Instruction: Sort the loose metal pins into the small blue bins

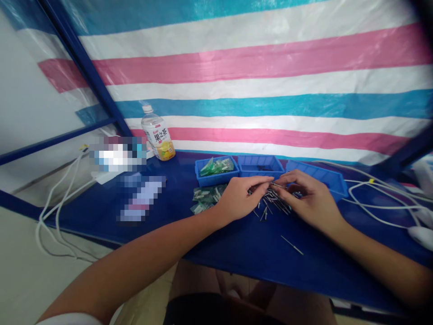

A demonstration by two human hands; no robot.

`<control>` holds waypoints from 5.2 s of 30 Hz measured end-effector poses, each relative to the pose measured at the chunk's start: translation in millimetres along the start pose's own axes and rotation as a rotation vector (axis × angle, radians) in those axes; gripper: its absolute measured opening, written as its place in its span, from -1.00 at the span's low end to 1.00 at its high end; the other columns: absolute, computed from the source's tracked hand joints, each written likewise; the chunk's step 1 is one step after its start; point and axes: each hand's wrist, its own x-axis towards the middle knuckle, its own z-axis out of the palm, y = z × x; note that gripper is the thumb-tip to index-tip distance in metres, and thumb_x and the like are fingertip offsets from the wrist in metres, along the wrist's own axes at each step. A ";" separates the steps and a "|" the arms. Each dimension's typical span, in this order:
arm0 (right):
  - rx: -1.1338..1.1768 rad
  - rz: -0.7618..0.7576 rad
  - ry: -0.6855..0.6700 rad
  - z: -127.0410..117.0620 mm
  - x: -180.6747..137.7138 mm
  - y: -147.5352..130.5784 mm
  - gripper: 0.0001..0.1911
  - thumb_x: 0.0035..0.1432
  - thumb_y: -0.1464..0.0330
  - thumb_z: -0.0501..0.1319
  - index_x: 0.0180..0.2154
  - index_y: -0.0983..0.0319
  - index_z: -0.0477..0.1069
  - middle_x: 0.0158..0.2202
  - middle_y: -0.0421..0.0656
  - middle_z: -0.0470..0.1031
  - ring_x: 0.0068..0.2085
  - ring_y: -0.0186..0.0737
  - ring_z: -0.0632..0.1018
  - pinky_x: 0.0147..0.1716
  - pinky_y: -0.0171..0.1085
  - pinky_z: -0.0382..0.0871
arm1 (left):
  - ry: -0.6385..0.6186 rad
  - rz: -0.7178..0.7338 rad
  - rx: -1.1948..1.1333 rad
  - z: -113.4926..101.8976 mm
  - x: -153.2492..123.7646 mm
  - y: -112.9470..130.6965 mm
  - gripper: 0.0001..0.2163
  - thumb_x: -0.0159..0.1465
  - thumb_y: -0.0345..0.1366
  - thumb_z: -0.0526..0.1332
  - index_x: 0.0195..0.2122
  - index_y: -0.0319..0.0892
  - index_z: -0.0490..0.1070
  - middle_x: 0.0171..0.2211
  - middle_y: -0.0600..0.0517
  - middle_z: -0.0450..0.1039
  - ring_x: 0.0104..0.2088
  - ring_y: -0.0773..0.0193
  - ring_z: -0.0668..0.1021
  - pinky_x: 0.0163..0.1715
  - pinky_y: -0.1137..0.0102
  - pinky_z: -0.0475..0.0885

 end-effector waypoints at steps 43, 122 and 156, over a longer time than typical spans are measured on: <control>-0.033 0.000 -0.162 1.8 -3.1 -4.9 -0.91 0.34 0.25 0.31 -0.17 0.11 0.51 -0.18 -0.13 0.65 -0.32 -0.17 0.62 -0.30 -0.17 0.53 | 0.009 -0.036 -0.146 3.6 3.7 -15.5 -0.90 0.31 -0.35 0.39 -0.17 -0.19 0.56 -0.22 -0.03 0.69 -0.25 0.25 0.71 -0.13 0.30 0.65; -0.934 -0.121 -0.026 -73.7 32.0 62.8 -0.56 0.35 0.07 0.09 -0.12 0.25 0.58 -0.16 0.14 0.57 -0.15 0.15 0.55 -0.16 0.03 0.41 | -0.062 0.090 0.203 -8.4 7.2 -13.8 -0.80 0.47 -0.18 0.26 -0.03 -0.15 0.59 -0.06 -0.05 0.68 -0.05 0.16 0.68 0.00 0.24 0.58; -0.515 -0.109 -0.133 -39.3 17.2 13.5 -0.67 0.45 0.09 0.16 -0.05 0.17 0.56 -0.14 -0.07 0.65 -0.25 -0.12 0.61 -0.24 -0.15 0.42 | -0.245 0.100 0.660 -24.4 10.4 -36.8 -0.71 0.35 -0.40 0.16 -0.05 -0.17 0.68 -0.18 -0.10 0.72 -0.13 0.04 0.67 -0.06 0.15 0.57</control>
